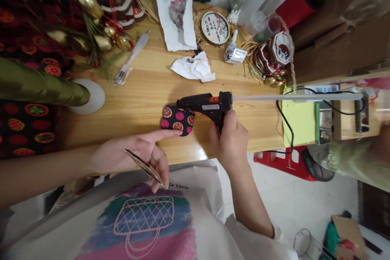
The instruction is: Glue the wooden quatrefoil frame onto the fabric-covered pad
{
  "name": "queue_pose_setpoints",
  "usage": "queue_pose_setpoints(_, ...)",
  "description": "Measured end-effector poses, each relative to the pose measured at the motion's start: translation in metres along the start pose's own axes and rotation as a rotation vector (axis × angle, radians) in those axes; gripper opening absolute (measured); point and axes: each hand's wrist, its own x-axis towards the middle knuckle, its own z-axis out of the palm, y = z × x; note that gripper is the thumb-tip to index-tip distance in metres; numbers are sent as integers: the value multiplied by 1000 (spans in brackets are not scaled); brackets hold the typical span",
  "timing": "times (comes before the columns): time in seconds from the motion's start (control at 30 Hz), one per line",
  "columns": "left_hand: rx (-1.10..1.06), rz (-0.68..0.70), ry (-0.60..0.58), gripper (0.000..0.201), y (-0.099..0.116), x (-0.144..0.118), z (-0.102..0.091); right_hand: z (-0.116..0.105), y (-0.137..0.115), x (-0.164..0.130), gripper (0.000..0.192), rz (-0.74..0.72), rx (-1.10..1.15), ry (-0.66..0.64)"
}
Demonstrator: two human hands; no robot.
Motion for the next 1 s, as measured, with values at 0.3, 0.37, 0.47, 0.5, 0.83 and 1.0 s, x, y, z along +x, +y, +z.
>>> queue_pose_setpoints(0.3, 2, 10, 12, 84, 1, 0, 4, -4, -1, -6, 18, -87, 14, -53)
queue_pose_setpoints(0.37, 27, -14, -13, 82, 2, 0, 4, -5, 0, -9, 18, -93, 11, -48)
queue_pose_setpoints(0.47, 127, -115, -32, 78, 5, -1, 4, -8, 1, -12, 18, -84, 9, -36)
queue_pose_setpoints(0.5, 161, -148, -38, 79, 5, -2, 5, -9, 1, -13, 17, -79, 11, -36)
queue_pose_setpoints(0.83, 256, -232, -89, 92, 5, -5, 8, -6, 0, -17, 16, -124, 6, -2)
queue_pose_setpoints(1.0, 249, -253, -74, 91, 8, -6, 10, -6, 2, -19, 14, -160, -2, 20)
